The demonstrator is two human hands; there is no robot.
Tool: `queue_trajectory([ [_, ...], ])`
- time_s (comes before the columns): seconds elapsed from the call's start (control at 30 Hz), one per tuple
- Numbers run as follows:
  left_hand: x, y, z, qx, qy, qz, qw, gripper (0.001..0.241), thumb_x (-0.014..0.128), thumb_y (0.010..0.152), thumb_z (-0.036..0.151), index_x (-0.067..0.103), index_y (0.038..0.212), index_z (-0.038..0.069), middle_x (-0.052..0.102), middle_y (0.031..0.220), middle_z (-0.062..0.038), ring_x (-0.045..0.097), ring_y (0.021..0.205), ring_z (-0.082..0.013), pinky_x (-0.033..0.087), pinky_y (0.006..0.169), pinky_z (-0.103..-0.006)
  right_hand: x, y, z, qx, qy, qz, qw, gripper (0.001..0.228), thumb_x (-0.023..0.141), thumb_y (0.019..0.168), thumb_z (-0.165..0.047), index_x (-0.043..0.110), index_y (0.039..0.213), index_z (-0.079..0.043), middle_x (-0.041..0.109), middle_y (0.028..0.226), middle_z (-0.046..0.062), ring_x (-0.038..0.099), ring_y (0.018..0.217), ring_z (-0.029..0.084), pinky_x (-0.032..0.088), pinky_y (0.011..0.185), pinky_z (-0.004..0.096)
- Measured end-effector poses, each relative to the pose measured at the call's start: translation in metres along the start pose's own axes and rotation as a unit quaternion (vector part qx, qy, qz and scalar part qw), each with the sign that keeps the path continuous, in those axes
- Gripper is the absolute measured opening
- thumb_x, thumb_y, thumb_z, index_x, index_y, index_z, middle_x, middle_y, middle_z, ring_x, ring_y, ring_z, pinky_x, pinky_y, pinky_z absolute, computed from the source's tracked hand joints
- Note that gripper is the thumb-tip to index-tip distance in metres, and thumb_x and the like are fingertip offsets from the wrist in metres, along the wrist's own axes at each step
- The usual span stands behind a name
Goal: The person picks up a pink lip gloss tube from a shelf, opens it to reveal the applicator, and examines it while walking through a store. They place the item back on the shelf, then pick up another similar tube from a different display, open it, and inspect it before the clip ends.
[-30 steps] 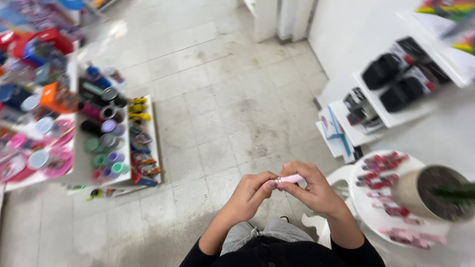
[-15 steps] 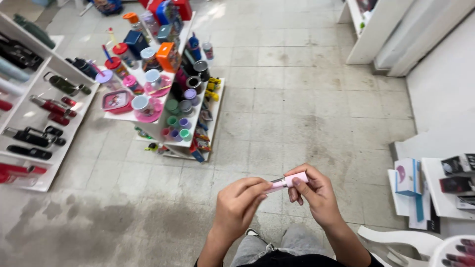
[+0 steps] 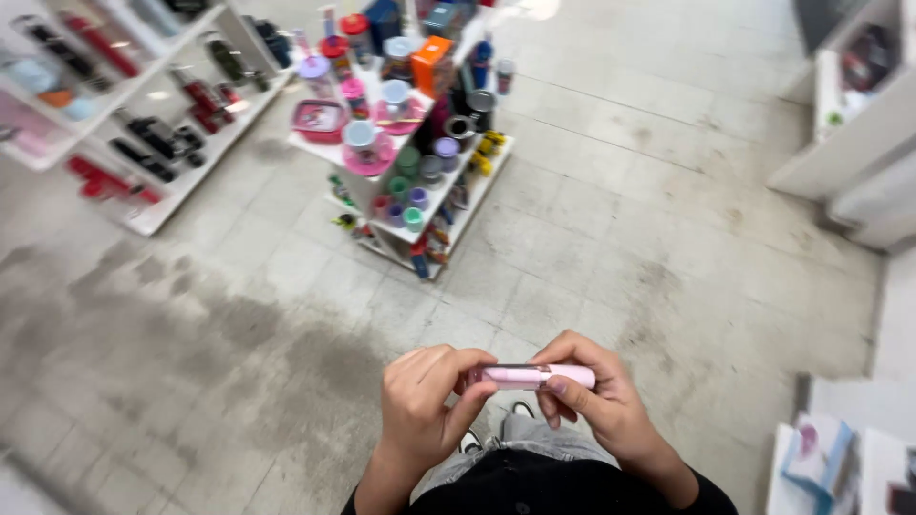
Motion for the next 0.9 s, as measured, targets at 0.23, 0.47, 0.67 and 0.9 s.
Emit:
queue_trajectory([
  [0.23,-0.019,-0.031,-0.016,-0.187,0.08,0.084,0.975,0.018,0.071,0.095,0.022,0.07,0.083,0.009,0.065,0.067,-0.003,0.063,0.055,-0.0165,0.043,0.051,-0.0336,0.033,0.038,-0.048,-0.267,-0.279,-0.033,0.922,0.031,0.078,0.088,-0.008,0.071,0.117,-0.003,0.073,0.087,0.004,0.069,0.074,0.013,0.053,0.068,0.023],
  [0.47,-0.035,-0.032,0.034,-0.075,0.197,0.153,0.965,0.03,0.074,0.09,0.032,0.073,0.108,0.008,0.073,0.1,-0.011,0.071,0.073,-0.0187,0.052,0.059,-0.0309,0.011,0.078,0.014,-0.016,0.051,-0.1,0.993,0.021,0.064,0.1,-0.017,0.068,0.109,0.002,0.071,0.071,0.011,0.065,0.059,0.014,0.047,0.051,0.025],
  [0.67,-0.033,-0.064,0.031,-0.119,0.25,0.177,0.945,0.025,0.074,0.097,0.033,0.073,0.109,0.011,0.074,0.089,-0.002,0.073,0.073,-0.0197,0.053,0.061,-0.033,0.041,0.081,0.009,-0.052,-0.003,-0.194,0.98,0.019,0.066,0.097,-0.01,0.065,0.111,0.003,0.071,0.085,0.012,0.07,0.071,0.017,0.054,0.061,0.028],
  [0.9,-0.034,-0.085,0.011,-0.297,0.172,0.19,0.92,0.019,0.064,0.102,0.027,0.068,0.104,0.008,0.072,0.089,-0.006,0.074,0.076,-0.0208,0.054,0.063,-0.0343,0.067,0.073,-0.021,-0.263,-0.192,-0.234,0.916,0.025,0.07,0.094,-0.008,0.064,0.116,0.001,0.073,0.092,0.01,0.072,0.08,0.015,0.055,0.073,0.026],
])
Point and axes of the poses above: each hand's wrist, its own y-axis towards the middle knuckle, its own x-axis out of the palm, z = x × y, the point moved 6 cm from there along y, towards the middle knuckle
